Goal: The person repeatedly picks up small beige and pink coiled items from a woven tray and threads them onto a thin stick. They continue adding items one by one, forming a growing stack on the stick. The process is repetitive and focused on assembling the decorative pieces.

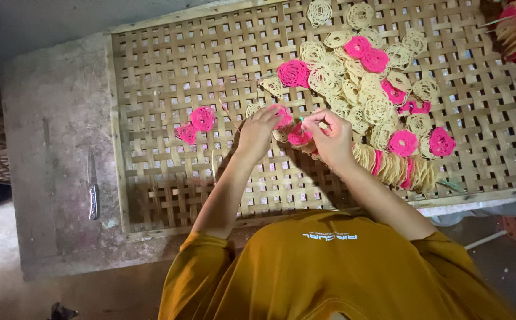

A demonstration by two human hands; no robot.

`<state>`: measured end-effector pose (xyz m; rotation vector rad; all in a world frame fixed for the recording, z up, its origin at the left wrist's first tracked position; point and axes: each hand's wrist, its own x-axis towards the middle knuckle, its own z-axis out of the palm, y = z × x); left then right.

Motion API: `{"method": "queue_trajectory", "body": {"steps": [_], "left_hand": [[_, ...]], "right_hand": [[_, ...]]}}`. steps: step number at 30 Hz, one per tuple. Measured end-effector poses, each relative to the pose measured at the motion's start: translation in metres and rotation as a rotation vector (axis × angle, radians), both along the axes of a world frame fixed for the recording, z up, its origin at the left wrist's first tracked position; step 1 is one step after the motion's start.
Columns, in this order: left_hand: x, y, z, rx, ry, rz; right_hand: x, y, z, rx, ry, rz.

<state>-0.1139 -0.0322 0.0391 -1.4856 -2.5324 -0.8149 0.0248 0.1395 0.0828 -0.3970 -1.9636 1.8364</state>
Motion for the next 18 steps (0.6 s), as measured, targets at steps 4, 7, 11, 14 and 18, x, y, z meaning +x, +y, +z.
{"method": "queue_trajectory", "body": {"steps": [4, 7, 11, 14, 18], "left_hand": [[0.000, -0.002, -0.004, -0.017, -0.276, 0.211], [0.000, -0.003, -0.003, 0.179, -0.769, 0.376], [0.008, 0.002, -0.005, 0.547, -1.197, 0.251], [0.018, 0.003, -0.002, 0.568, -1.168, 0.207], [0.030, 0.001, 0.012, 0.481, -0.994, 0.223]], "right_hand": [[0.001, -0.002, 0.001, 0.027, -0.039, 0.038], [0.001, -0.003, 0.002, 0.132, -0.053, 0.043], [-0.004, -0.006, 0.005, 0.346, -0.029, 0.047], [-0.008, -0.008, 0.008, 0.455, -0.017, 0.030], [-0.008, -0.008, 0.012, 0.525, 0.013, -0.003]]}}
